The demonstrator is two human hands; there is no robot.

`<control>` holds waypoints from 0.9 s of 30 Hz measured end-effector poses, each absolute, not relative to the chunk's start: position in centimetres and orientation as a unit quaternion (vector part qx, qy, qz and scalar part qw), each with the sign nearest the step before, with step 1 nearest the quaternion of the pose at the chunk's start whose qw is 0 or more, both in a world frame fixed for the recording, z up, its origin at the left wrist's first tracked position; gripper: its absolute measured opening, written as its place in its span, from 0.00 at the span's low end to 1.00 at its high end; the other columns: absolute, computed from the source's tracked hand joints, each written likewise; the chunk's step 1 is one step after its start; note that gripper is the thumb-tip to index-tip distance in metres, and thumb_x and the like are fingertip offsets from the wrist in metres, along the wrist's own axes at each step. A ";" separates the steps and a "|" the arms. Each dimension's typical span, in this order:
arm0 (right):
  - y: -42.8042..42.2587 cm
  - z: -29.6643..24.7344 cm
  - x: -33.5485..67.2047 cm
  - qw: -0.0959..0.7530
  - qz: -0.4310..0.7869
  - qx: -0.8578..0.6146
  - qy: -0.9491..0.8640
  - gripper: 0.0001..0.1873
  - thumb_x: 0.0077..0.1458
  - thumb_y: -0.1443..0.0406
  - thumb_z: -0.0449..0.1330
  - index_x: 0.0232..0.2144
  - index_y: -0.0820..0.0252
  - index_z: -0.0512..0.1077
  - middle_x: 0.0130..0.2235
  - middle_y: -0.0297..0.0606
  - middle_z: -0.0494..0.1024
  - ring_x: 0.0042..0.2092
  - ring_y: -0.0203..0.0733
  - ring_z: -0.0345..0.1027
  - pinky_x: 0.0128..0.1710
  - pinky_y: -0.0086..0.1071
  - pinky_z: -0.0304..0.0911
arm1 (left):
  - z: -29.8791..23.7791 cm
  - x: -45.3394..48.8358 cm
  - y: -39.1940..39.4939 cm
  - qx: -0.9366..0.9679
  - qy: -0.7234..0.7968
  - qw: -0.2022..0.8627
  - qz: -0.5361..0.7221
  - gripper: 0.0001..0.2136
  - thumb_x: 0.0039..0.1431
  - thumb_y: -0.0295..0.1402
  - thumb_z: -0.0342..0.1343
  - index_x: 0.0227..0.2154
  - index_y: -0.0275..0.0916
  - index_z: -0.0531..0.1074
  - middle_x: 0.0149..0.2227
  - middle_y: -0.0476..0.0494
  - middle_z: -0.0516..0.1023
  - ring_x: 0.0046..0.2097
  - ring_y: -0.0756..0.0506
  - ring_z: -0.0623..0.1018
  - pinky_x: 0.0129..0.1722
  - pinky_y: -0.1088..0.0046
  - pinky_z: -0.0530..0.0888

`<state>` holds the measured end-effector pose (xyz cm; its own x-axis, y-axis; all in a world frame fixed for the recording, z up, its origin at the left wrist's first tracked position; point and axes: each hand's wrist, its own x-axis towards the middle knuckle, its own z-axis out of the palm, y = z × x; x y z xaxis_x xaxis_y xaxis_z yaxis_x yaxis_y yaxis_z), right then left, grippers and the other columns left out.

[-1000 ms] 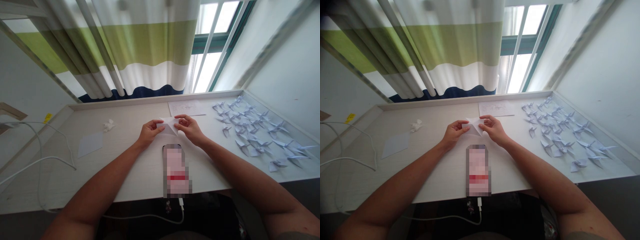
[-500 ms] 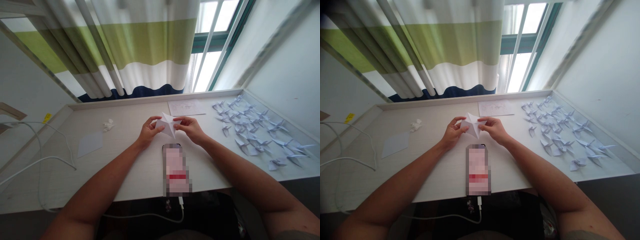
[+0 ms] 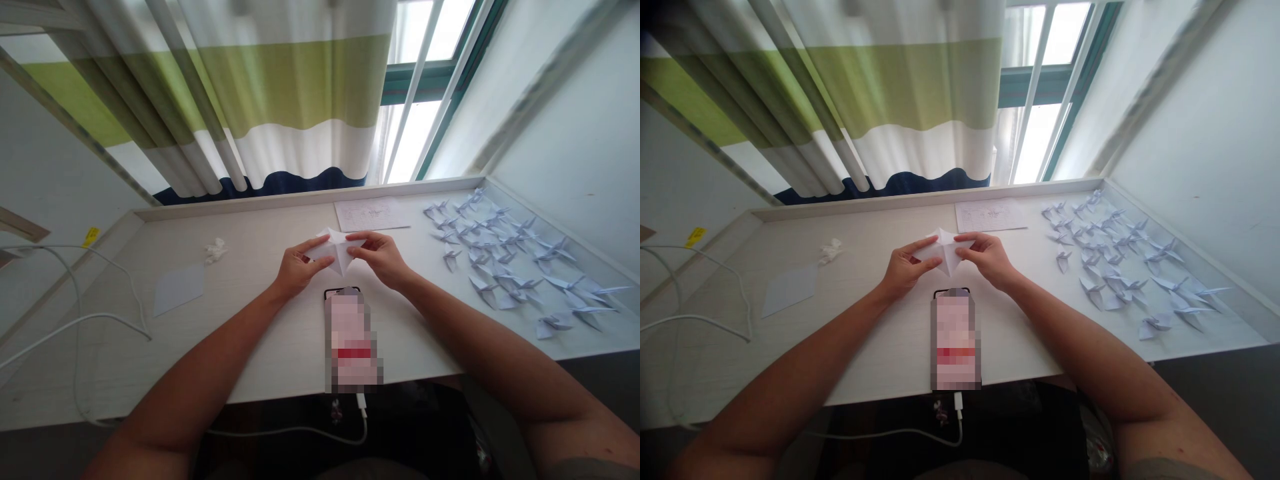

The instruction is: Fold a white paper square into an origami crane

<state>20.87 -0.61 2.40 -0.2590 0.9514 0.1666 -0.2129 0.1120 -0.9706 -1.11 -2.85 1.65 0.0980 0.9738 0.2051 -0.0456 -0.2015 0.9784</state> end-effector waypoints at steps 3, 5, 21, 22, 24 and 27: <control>-0.7 2.5 21.0 0.501 0.568 -0.343 -0.556 0.19 0.44 0.56 0.80 0.38 0.55 0.85 0.34 0.36 0.84 0.36 0.41 0.77 0.40 0.39 0.74 | 1.9 -1.1 -3.1 0.574 0.428 0.467 0.519 0.27 0.48 0.44 0.77 0.51 0.42 0.85 0.51 0.39 0.86 0.47 0.40 0.83 0.48 0.61 0.80; -0.7 2.5 21.1 0.490 0.562 -0.347 -0.568 0.18 0.45 0.55 0.79 0.38 0.56 0.85 0.35 0.36 0.84 0.36 0.41 0.77 0.39 0.39 0.74 | 1.8 -1.2 -3.0 0.580 0.422 0.456 0.527 0.23 0.50 0.44 0.76 0.48 0.43 0.86 0.47 0.41 0.87 0.47 0.40 0.82 0.49 0.62 0.79; -0.7 1.8 21.1 0.445 0.507 -0.366 -0.641 0.18 0.47 0.54 0.78 0.39 0.56 0.86 0.36 0.38 0.87 0.36 0.43 0.79 0.40 0.40 0.75 | 1.0 -0.8 -3.1 0.569 0.430 0.480 0.511 0.17 0.49 0.44 0.77 0.40 0.41 0.88 0.39 0.41 0.88 0.41 0.40 0.84 0.45 0.61 0.81; -0.7 1.9 21.1 0.447 0.506 -0.364 -0.642 0.18 0.47 0.54 0.78 0.38 0.56 0.87 0.36 0.39 0.87 0.37 0.43 0.79 0.41 0.41 0.75 | 1.0 -0.8 -3.1 0.571 0.430 0.482 0.507 0.18 0.48 0.43 0.77 0.40 0.41 0.88 0.39 0.41 0.88 0.41 0.40 0.85 0.45 0.61 0.81; -0.7 2.0 21.2 0.450 0.508 -0.359 -0.641 0.17 0.47 0.54 0.78 0.37 0.56 0.87 0.37 0.39 0.87 0.38 0.45 0.80 0.42 0.41 0.75 | 1.1 -0.9 -3.1 0.578 0.425 0.479 0.505 0.17 0.47 0.42 0.78 0.40 0.41 0.88 0.40 0.41 0.88 0.41 0.40 0.85 0.45 0.62 0.81; -0.7 2.1 21.2 0.449 0.515 -0.356 -0.638 0.17 0.47 0.54 0.78 0.36 0.56 0.87 0.37 0.40 0.87 0.39 0.46 0.80 0.43 0.42 0.75 | 1.2 -1.0 -3.1 0.584 0.424 0.468 0.509 0.16 0.48 0.42 0.78 0.38 0.41 0.88 0.40 0.41 0.89 0.42 0.39 0.85 0.46 0.61 0.81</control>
